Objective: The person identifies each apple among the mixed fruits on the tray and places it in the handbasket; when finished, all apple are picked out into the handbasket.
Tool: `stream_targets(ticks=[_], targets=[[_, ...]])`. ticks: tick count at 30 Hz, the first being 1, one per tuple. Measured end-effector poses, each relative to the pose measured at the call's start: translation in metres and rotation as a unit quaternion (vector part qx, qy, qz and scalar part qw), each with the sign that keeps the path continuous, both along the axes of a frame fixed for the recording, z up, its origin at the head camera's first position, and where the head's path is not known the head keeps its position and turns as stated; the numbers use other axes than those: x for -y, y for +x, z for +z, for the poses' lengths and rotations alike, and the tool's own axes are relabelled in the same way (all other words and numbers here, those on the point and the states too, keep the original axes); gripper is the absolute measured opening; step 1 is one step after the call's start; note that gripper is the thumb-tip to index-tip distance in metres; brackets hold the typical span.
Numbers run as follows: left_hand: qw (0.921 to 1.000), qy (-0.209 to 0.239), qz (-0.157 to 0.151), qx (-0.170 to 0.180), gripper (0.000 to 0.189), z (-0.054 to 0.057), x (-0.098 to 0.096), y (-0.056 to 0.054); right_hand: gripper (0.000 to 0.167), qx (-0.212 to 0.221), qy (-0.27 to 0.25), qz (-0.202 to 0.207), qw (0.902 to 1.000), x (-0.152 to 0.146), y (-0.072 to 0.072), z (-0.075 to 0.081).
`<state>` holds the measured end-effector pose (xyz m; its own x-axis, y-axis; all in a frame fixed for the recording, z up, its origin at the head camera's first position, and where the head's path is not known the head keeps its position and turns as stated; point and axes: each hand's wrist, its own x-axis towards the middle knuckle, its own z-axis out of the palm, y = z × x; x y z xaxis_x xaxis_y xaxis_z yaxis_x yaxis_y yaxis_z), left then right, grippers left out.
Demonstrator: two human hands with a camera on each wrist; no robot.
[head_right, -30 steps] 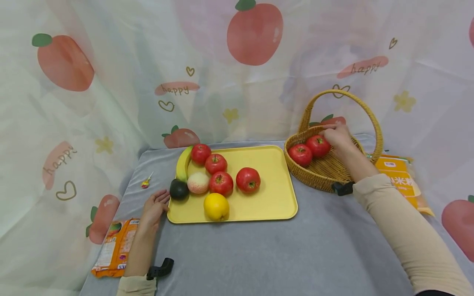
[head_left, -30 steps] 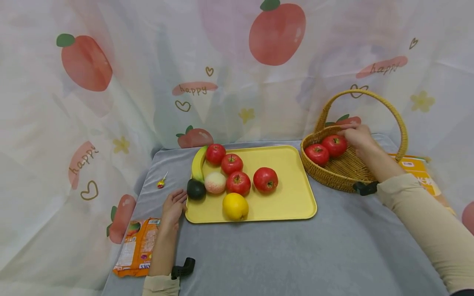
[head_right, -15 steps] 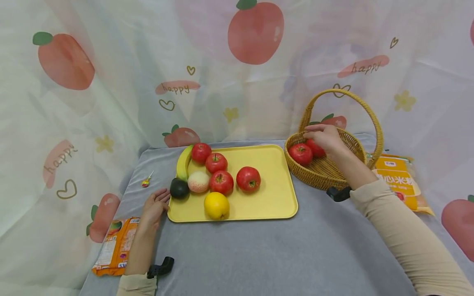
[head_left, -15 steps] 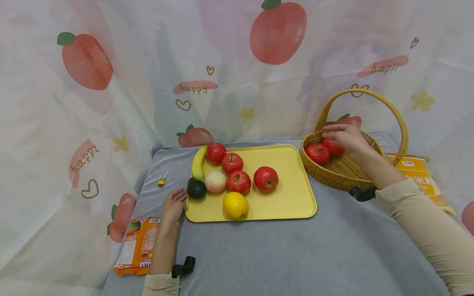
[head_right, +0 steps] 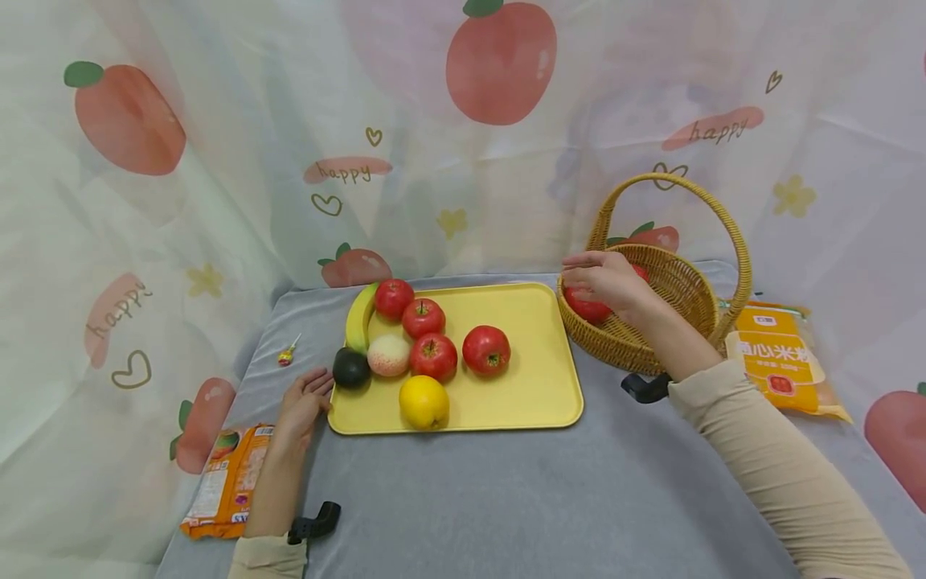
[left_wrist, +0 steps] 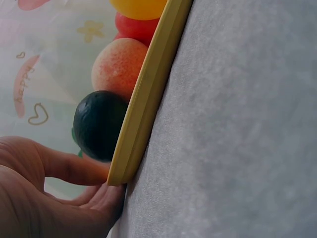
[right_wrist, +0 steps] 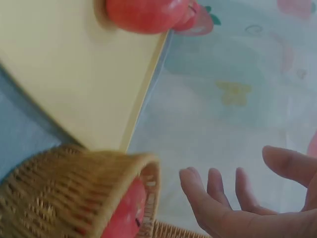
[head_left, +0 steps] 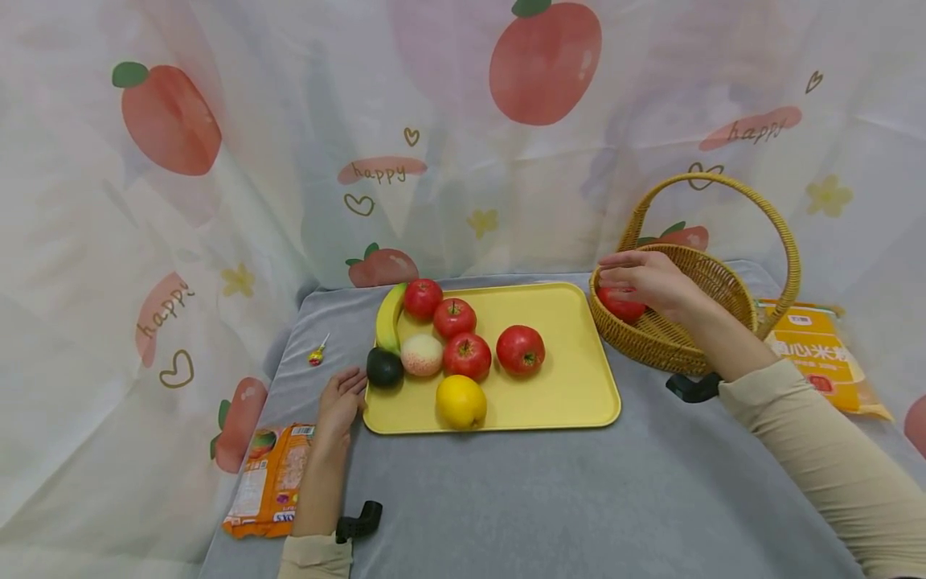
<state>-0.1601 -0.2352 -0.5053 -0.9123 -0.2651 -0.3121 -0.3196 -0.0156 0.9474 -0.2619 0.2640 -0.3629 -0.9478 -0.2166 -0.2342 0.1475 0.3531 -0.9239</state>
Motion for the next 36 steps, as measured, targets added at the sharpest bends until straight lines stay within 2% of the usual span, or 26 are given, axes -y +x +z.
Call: stream_targets(ticks=[4,13,25,36], targets=[[1.0,0.002,0.0,-0.002,0.076,0.0,0.0,0.001,0.055,0.008,-0.002,0.032,0.9994,0.013,0.003,-0.002],[1.0,0.003,-0.006,-0.006,0.079,0.0,0.0,0.002,0.053,0.034,-0.039,0.069,0.9963,0.04,0.009,-0.014],[1.0,0.004,-0.003,-0.007,0.078,0.003,-0.001,0.004,0.052,0.069,-0.07,0.087,0.9913,0.06,0.011,-0.037],[1.0,0.004,-0.004,-0.004,0.078,0.003,-0.001,0.003,0.053,0.075,-0.077,0.105,0.9886,0.074,0.016,-0.054]])
